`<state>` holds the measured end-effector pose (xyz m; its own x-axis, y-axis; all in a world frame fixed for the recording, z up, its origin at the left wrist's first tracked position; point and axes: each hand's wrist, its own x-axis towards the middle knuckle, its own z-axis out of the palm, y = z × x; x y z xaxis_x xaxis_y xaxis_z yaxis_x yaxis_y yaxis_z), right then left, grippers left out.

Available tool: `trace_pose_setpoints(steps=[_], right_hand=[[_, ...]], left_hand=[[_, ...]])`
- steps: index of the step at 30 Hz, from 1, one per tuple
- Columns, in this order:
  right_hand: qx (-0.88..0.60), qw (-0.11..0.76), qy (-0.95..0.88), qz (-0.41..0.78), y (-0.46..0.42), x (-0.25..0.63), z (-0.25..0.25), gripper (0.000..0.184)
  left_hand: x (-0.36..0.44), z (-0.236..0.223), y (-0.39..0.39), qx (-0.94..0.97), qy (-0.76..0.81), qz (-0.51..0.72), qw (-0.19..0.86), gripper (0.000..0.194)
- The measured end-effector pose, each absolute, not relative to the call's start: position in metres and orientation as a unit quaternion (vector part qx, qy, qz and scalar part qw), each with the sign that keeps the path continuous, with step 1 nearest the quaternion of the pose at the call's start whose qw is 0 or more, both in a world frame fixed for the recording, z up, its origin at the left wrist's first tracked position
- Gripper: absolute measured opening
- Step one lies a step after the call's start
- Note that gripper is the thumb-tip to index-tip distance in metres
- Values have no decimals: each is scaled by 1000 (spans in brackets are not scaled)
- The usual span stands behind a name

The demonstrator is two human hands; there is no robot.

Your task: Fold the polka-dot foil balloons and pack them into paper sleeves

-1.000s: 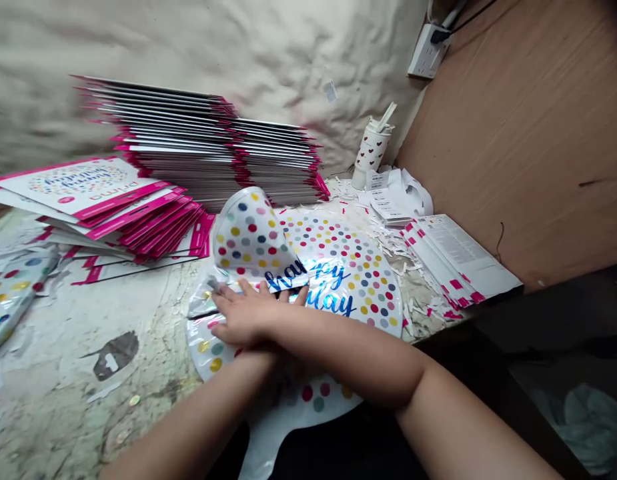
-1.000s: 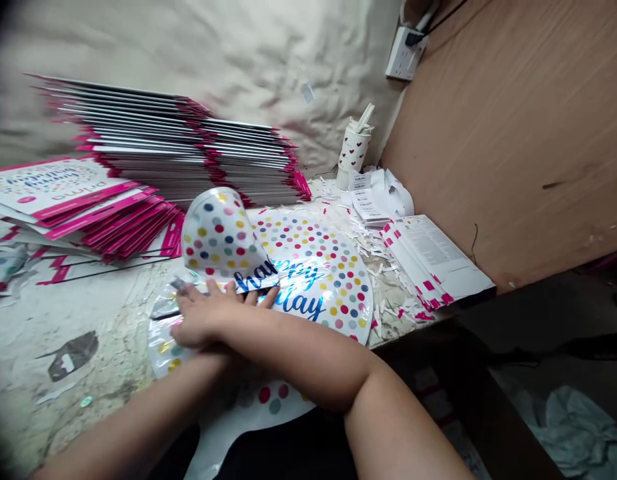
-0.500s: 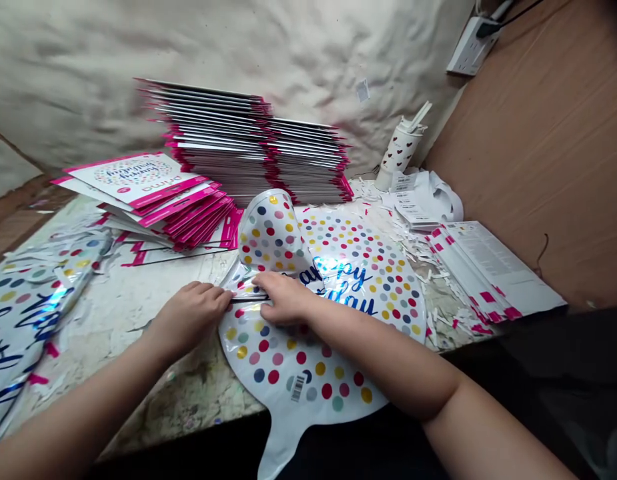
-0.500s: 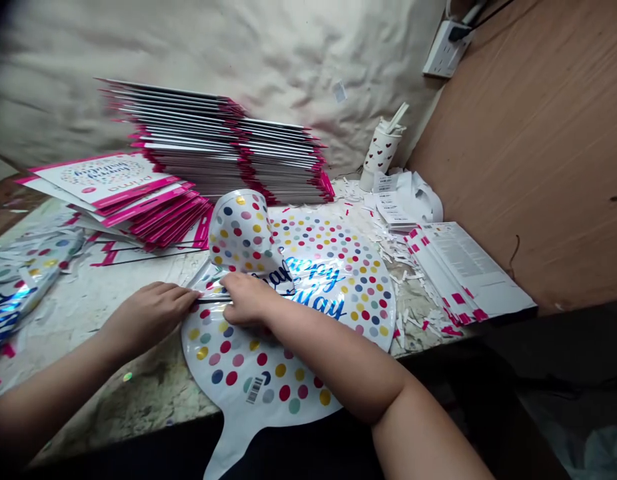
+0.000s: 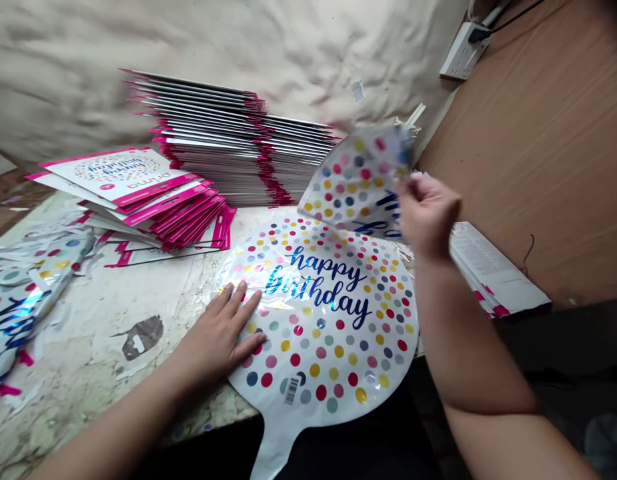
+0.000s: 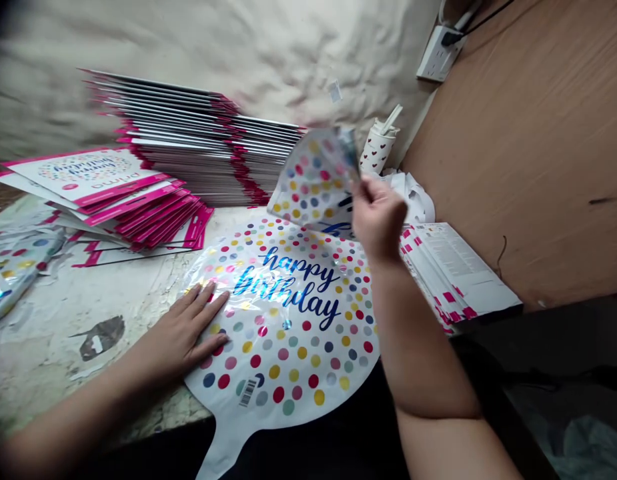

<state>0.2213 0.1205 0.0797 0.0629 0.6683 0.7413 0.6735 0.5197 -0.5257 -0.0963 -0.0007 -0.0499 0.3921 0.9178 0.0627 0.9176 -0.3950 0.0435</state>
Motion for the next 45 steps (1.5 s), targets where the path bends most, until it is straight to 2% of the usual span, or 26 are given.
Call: trace_pose_setpoints(steps=[3, 7, 10, 13, 14, 18, 21, 24, 25, 28, 31, 34, 38, 40, 43, 45], right_hand=[[-418, 584, -694, -56, 98, 244, 98, 17], [-280, 493, -824, -4, 47, 216, 61, 29], [-249, 351, -894, 128, 21, 190, 10, 25], [-266, 240, -894, 269, 18, 178, -29, 11], [-263, 230, -888, 299, 21, 178, -36, 6], [-222, 222, -856, 410, 34, 183, -39, 20], [-214, 252, -826, 456, 32, 185, -29, 12], [-274, 359, -764, 461, 28, 184, -22, 11], [-299, 398, -738, 456, 31, 185, -20, 15], [-364, 560, -597, 443, 56, 197, -14, 20], [-436, 693, -371, 439, 95, 227, -12, 9], [-526, 667, -264, 457, 124, 263, -20, 4], [-574, 594, -274, 492, 138, 291, -42, 15], [-582, 575, -301, 491, 140, 296, -52, 16], [-574, 570, -367, 459, 142, 297, -62, 4], [-557, 579, -425, 416, 144, 298, -65, 13]], left_hand=[[-94, -34, 3, 801, 587, 72, 91, 67], [-91, -10, -5, 677, 661, 218, 240, 51], [-91, -4, -15, 600, 706, 280, 250, 46], [-93, -7, -23, 572, 726, 285, 254, 45], [-94, -10, -25, 566, 727, 287, 263, 45], [-95, -12, -32, 569, 709, 315, 272, 41], [-85, -2, -39, 602, 676, 367, 213, 29], [-60, 6, -40, 706, 552, 425, 126, 11], [-49, 5, -37, 754, 496, 418, 106, 11], [-19, -8, -23, 868, 394, 295, 68, 24], [-3, -23, -4, 902, 412, 120, 43, 41], [4, -22, 15, 902, 428, 28, 56, 43], [16, -13, 53, 889, 449, 28, 87, 40], [23, -17, 77, 865, 494, 41, 73, 49], [31, -29, 102, 826, 559, 41, 56, 68], [37, -33, 101, 820, 568, 39, 54, 71]])
